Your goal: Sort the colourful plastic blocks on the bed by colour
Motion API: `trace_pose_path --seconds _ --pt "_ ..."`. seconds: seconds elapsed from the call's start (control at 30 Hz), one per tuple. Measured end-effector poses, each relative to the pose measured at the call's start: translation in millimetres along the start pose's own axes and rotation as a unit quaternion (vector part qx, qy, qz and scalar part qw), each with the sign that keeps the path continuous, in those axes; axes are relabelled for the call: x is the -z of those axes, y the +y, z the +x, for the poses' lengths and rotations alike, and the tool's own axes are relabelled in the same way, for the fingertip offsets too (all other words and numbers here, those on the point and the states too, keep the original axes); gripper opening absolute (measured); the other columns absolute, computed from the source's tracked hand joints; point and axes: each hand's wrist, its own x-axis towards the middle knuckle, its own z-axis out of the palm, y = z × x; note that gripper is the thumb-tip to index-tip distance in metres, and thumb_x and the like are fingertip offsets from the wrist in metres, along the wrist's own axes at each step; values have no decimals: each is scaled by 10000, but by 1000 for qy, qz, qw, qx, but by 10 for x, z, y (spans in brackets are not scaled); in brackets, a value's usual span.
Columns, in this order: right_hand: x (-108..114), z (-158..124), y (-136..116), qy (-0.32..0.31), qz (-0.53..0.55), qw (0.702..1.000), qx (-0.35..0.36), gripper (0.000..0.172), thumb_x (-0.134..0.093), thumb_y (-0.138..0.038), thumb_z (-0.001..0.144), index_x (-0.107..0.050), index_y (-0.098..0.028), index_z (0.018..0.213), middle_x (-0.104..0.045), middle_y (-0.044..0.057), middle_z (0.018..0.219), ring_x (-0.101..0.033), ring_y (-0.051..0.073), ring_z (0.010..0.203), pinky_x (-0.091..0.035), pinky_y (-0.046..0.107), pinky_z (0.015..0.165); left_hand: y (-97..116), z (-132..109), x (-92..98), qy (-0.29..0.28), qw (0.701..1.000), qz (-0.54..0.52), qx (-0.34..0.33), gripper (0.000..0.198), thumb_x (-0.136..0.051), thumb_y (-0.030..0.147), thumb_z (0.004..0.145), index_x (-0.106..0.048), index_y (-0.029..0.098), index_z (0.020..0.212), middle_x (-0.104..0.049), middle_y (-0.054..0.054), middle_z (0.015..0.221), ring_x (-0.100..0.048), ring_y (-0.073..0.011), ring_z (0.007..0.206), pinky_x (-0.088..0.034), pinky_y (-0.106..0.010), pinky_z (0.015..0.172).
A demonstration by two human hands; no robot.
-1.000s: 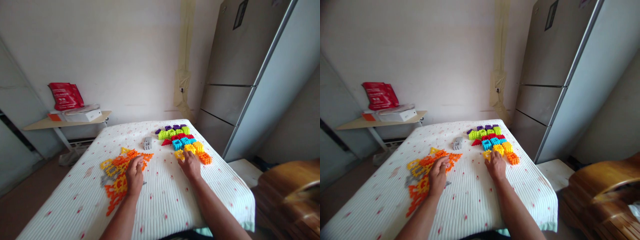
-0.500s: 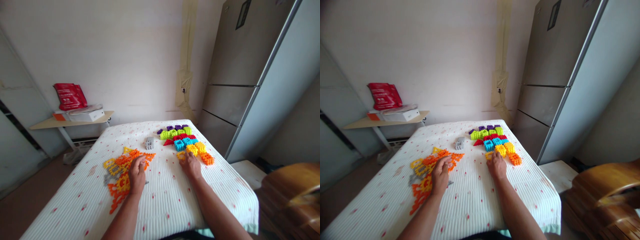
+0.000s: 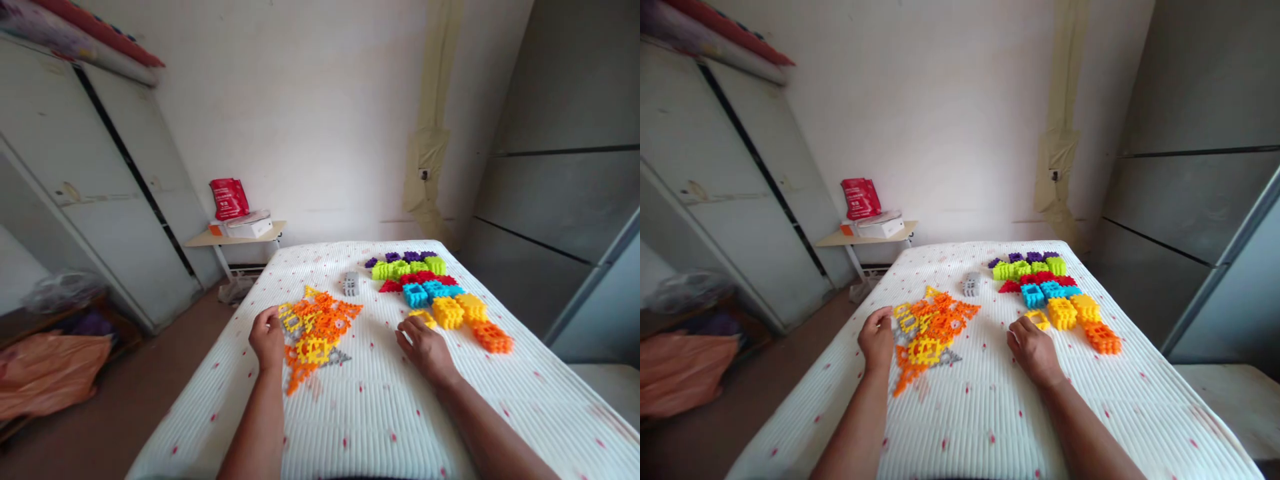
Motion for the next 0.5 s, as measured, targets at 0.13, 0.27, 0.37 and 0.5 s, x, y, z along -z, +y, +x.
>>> trace_pose_path --seconds 0.13,0.27,0.37,0.5 --pt "-61 7 -122 -66 23 997 38 252 -365 -235 889 -565 -202 740 -573 49 812 -562 136 696 -407 233 615 -69 367 -81 -138 985 101 -5 239 -486 222 740 -689 202 863 -718 -42 887 -649 -188 854 -484 -286 794" --pt "-109 11 -167 -82 -1 995 50 258 -364 -213 885 -561 -194 720 -566 38 779 -558 133 685 -385 228 599 31 635 -426 -254 957 140 -15 189 -596 227 677 -707 223 830 -734 -26 849 -655 -170 811 -470 -237 729" --pt "-128 11 -165 -84 -16 995 46 258 -368 -203 890 -572 -188 733 -571 37 787 -561 132 703 -379 225 602 87 741 -699 -298 937 181 -1 246 -673 237 600 -707 251 843 -733 -41 865 -655 -198 800 -466 -273 724" --pt "-111 11 -179 -88 -30 995 44 237 -392 -181 889 -580 -179 745 -578 34 805 -558 123 727 -377 213 624 122 773 -952 -330 920 213 4 284 -735 213 484 -688 242 763 -721 -64 810 -653 -222 760 -467 -306 713"
